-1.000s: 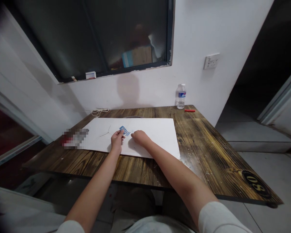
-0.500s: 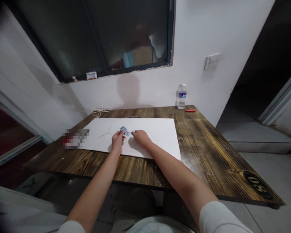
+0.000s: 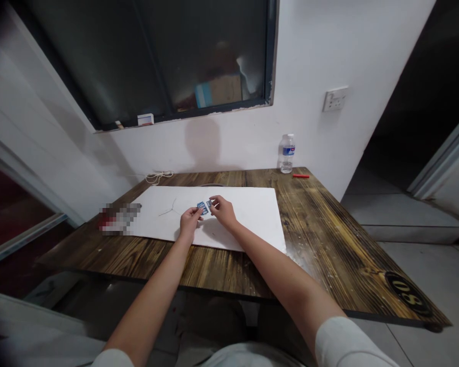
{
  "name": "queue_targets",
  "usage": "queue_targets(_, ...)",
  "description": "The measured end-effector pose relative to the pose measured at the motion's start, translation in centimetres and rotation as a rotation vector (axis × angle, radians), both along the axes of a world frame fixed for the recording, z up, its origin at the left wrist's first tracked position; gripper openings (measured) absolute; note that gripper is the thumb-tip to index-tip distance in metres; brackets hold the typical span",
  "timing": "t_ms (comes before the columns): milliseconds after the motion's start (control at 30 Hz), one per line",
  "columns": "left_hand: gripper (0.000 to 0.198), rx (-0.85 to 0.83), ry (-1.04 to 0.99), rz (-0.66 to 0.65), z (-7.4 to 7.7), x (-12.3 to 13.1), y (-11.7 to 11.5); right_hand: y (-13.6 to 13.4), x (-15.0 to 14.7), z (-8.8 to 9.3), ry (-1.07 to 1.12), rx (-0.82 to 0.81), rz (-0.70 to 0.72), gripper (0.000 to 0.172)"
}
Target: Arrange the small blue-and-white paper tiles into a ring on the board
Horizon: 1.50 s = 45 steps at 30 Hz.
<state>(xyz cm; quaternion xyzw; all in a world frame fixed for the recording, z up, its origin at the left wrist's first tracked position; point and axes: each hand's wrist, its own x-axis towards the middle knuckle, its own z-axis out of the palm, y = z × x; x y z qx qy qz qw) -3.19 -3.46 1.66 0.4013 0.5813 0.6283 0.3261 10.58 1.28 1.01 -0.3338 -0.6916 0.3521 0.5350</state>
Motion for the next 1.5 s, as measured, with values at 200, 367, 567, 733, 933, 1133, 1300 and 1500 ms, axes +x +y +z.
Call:
queue_targets(200,0.040,0.017,0.034,-0.040,-0.1,0.1,-0.1,0.3,0.2,-0.3,0.120,-0.101,0.042,0.033)
queue_targets(367,0.039,0.045,0.038,-0.099,-0.1,0.1,-0.1,0.6,0.2,-0.6,0.126,-0.123,0.024,0.028)
queue_targets(567,0.040,0.060,0.023,-0.143,-0.2,0.2,0.0,1.2,0.1,-1.0,0.093,-0.129,0.066,0.034)
queue_targets(733,0.040,0.068,-0.003,-0.094,-0.1,0.2,0.1,1.8,0.5,-0.9,0.084,-0.199,0.056,0.029)
queue_targets(933,0.037,0.201,-0.124,0.218,0.0,-1.0,0.3,1.6,2.0,-0.5,-0.282,0.005,-0.188,0.023)
queue_targets(1133,0.035,0.264,-0.131,0.316,0.0,-1.3,0.2,0.9,2.1,-1.2,-0.758,0.328,-0.122,0.039)
queue_targets(1300,0.034,0.280,-0.118,0.378,0.1,-1.2,-0.1,0.4,1.7,-1.8,-0.935,0.393,-0.022,0.047)
queue_targets(1500,0.031,0.296,-0.122,0.408,0.1,-1.5,0.1,0.3,1.8,-0.9,-0.990,0.368,-0.006,0.039)
